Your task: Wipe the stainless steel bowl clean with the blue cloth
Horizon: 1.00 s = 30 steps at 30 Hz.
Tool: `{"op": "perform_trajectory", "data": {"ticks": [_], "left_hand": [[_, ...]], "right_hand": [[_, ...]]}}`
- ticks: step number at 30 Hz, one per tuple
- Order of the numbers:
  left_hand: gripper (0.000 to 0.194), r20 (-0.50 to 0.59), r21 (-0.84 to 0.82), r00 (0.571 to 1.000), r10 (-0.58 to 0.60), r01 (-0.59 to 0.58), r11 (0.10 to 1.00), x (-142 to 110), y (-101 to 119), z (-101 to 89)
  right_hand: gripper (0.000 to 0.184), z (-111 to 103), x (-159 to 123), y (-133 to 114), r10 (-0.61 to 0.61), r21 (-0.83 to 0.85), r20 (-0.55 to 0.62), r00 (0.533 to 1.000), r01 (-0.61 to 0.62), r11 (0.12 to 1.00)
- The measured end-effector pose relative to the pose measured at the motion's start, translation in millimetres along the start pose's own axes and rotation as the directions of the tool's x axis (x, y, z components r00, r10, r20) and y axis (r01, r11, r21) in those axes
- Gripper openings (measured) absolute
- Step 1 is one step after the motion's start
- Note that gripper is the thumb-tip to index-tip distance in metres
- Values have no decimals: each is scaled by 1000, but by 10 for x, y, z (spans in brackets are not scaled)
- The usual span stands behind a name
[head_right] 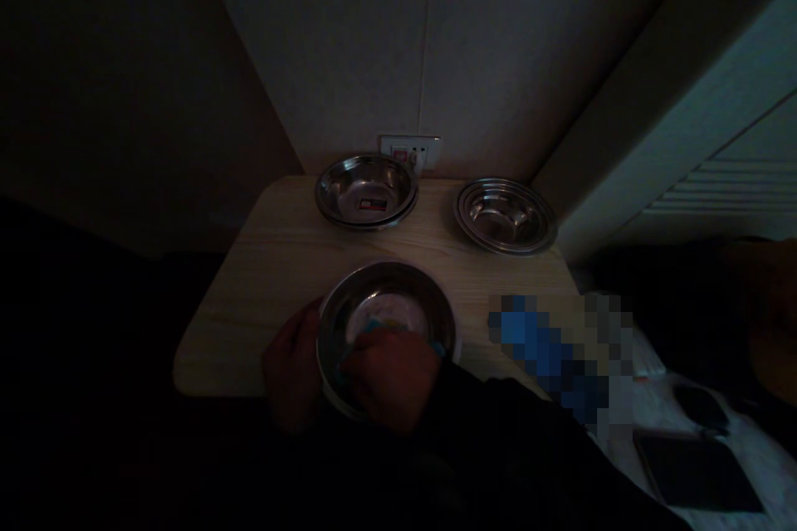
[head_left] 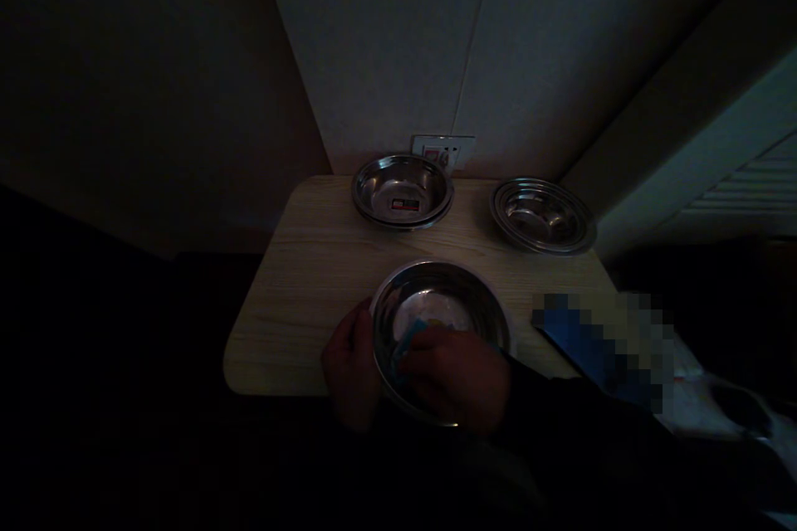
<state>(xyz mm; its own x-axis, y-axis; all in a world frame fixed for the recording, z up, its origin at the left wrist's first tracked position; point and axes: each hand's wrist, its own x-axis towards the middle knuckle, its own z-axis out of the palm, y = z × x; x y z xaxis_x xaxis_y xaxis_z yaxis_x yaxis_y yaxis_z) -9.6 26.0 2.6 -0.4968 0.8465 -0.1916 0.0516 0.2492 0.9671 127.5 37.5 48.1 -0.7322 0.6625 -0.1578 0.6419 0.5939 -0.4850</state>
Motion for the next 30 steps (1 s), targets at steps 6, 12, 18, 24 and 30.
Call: {"op": "perform_trajectory", "data": {"ticks": [6, 12, 18, 24, 30], "left_hand": [[35, 18, -12, 1000, 15, -15, 1000, 24, -57, -3], [34, -3, -27, 1000, 6, -6, 1000, 11, -51, 8], [34, 14, 6, 1000, 11, -12, 1000, 3, 3, 14], [35, -5, -8, 1000, -4, 4, 1000, 22, -31, 17], [32, -4, -15, 1000, 7, -7, 1000, 8, -18, 15]], "right_hand": [[23, -17, 0, -29, 90, 33, 9, 996, -90, 995], [24, -17, -13, -15, 43, 95, 19, 999, -45, 994], [23, 54, -8, 48, 89, 209, -26, 996, -81, 975], [19, 117, 40, 71, 35, 229, -64, 997, -20, 973], [19, 67, 41, 79, -13, 255, -52, 999, 26, 967]]}}
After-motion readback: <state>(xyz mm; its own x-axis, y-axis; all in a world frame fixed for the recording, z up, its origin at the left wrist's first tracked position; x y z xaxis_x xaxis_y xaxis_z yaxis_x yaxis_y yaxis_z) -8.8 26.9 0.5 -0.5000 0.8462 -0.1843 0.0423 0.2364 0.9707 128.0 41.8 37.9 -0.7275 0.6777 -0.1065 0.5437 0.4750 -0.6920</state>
